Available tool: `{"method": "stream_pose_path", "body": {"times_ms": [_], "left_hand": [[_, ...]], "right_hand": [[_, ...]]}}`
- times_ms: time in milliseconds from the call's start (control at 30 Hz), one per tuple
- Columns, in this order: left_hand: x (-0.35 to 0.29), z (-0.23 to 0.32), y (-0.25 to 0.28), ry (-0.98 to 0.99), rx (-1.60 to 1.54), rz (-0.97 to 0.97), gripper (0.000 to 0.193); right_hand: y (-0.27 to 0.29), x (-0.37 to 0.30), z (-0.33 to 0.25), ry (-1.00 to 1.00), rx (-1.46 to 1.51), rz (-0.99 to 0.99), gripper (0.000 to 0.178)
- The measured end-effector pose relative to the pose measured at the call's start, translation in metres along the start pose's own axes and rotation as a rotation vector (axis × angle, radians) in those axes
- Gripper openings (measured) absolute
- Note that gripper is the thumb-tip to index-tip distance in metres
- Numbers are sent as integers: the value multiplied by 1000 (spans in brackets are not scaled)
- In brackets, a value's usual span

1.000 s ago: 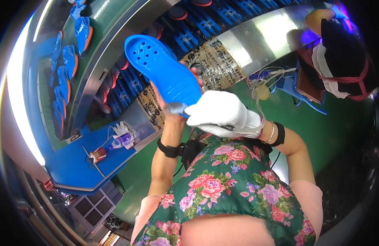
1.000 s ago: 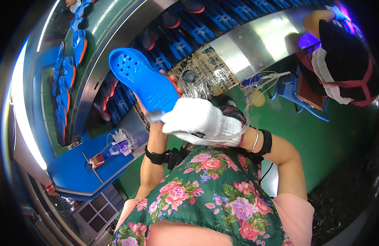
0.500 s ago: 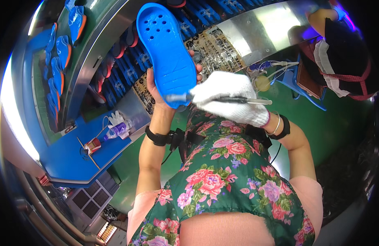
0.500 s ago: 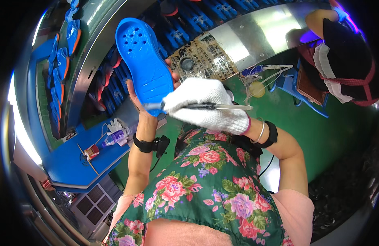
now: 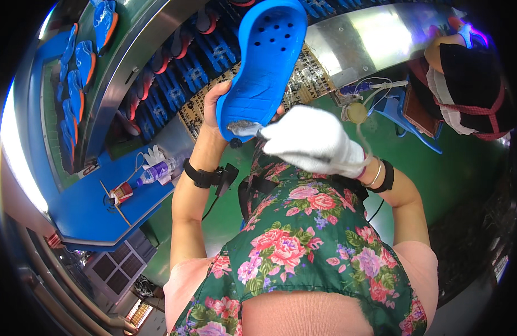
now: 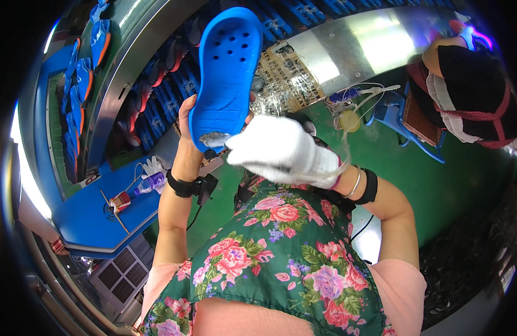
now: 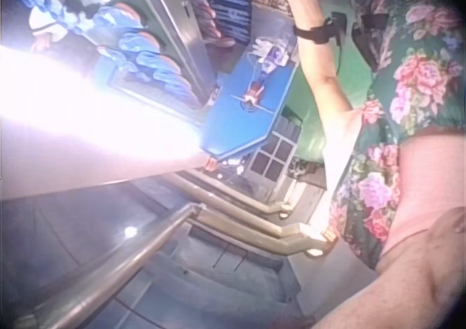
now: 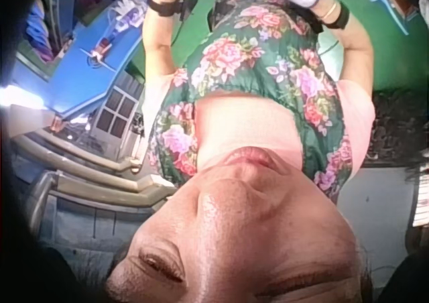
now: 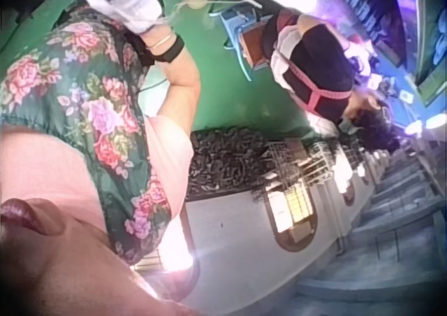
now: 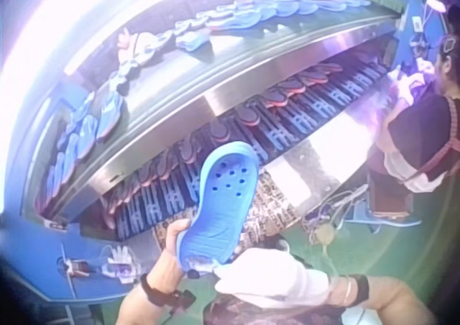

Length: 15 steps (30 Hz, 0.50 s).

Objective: Applying adhesive to shoe soles using a brush.

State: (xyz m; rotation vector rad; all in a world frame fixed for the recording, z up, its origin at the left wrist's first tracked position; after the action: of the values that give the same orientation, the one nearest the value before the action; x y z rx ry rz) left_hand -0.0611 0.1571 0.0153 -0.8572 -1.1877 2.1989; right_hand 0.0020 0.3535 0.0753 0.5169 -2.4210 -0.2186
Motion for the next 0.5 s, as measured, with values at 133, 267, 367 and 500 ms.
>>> {"method": "stream_pose_path", "body": {"times_ms": [133,267,367,500], "left_hand": [[2,1,0,87,-122,-150,91],[2,0,1,134,-148,-170,90],[7,2,-2,124,-103,-182,90],[16,8,-3,62,-35,-172,91]], "right_hand": [[-16,-15,-11,102,-78,-74,27],[-1,0,-10,-21,275,-59,21],[10,5,-1,-61,70,18,20],[-3,-2,-9,-22,47,-35,21]]}}
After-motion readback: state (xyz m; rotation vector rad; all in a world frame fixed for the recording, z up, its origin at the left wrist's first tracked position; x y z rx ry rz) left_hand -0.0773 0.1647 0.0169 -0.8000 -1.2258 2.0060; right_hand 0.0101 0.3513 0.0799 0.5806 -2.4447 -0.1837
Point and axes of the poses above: each hand's wrist, its own x-axis towards the middle knuckle, its own y-axis out of the back of the hand, z = x × y, the point moved 4 cm from there along x, towards the middle knuckle, and after that the axes turned 3 degrees about -y, right-handed, at the moved point
